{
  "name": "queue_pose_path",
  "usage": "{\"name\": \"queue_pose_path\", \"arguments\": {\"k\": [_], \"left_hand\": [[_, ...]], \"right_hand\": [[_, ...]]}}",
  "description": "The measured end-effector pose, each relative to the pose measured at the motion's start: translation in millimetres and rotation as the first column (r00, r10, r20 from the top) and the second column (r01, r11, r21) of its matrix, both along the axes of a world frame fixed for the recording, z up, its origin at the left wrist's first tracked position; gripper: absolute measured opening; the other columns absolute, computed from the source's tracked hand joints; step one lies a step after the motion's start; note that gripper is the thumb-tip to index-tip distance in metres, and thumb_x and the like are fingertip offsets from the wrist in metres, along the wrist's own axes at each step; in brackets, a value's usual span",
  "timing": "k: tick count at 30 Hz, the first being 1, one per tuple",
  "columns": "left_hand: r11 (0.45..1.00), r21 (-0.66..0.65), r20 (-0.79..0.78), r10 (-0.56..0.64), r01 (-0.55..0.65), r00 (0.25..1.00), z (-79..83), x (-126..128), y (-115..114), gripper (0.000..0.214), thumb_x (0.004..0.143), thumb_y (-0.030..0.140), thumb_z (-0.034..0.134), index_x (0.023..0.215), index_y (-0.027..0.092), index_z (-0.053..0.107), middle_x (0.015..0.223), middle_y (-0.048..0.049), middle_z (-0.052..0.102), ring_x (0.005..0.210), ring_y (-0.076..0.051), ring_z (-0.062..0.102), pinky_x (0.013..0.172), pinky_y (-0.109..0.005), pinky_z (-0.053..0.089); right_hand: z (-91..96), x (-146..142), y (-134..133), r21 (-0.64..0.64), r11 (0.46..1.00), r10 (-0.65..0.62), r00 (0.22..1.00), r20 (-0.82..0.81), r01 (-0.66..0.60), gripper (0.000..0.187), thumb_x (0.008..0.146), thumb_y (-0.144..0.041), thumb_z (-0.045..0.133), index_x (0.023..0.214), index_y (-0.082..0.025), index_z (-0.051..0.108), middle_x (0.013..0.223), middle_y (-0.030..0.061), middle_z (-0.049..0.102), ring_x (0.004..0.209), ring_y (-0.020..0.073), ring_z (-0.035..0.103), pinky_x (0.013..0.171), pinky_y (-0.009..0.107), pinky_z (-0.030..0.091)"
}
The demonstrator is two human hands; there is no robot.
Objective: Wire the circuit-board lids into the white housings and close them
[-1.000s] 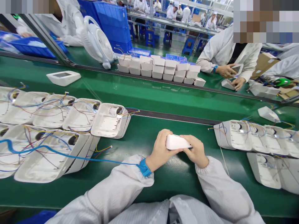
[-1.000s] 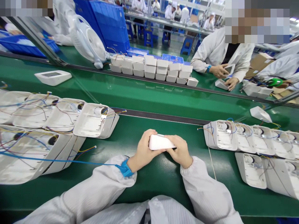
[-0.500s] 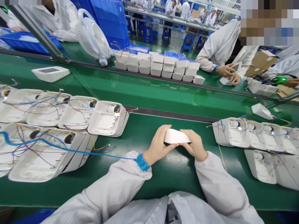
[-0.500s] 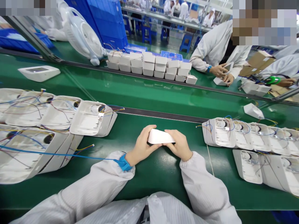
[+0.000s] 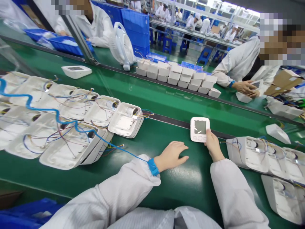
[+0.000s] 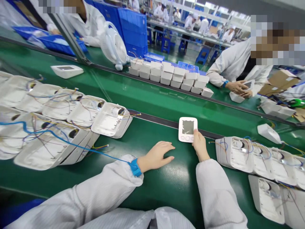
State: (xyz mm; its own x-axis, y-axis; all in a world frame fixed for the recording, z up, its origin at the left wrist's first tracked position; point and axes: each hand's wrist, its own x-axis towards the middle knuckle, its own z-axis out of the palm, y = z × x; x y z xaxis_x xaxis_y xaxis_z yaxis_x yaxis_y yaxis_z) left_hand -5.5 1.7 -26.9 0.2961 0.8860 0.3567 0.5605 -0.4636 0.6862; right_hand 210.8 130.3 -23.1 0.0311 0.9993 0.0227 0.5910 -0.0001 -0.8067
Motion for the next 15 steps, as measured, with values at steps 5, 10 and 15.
{"name": "queue_pose_path", "arguments": {"k": [5,10,15], "left_hand": [[1.0,-0.03,0.012,0.001,-0.001,1.0,-0.6,-2,1,0.029,0.083,0.031,0.066,0.108,0.017,0.067,0.111,-0.0111,0.071,0.119,-0.027,0.06,0.104,-0.045,0.043],[1.0,-0.018,0.106,-0.018,0.02,0.994,6.3,-2,1,0.025,0.086,0.027,0.062,0.108,0.016,0.066,0.105,-0.0097,0.072,0.104,-0.024,0.064,0.096,-0.04,0.048],[1.0,0.006,0.334,-0.003,0.001,0.943,16.5,-2,-4,0.02,0.091,0.015,0.05,0.104,0.018,0.064,0.091,-0.0075,0.07,0.086,-0.017,0.064,0.079,-0.032,0.052]], "right_hand": [[-11.5,-41,37,0.161,0.987,0.06,0.967,-0.246,-0.021,0.055,0.085,-0.063,0.047,0.1,-0.013,0.066,0.094,0.0109,0.07,0.072,0.018,0.068,0.065,0.032,0.056],[-19.5,-51,30,0.358,0.907,0.249,0.968,-0.03,-0.222,0.03,0.085,-0.043,0.057,0.095,-0.018,0.071,0.108,0.012,0.068,0.1,0.0234,0.065,0.09,0.042,0.053],[-14.4,-52,25,0.38,0.869,0.333,0.943,0.021,-0.315,0.025,0.09,-0.035,0.051,0.09,-0.02,0.071,0.099,0.0095,0.07,0.09,0.0214,0.067,0.078,0.037,0.056]]}}
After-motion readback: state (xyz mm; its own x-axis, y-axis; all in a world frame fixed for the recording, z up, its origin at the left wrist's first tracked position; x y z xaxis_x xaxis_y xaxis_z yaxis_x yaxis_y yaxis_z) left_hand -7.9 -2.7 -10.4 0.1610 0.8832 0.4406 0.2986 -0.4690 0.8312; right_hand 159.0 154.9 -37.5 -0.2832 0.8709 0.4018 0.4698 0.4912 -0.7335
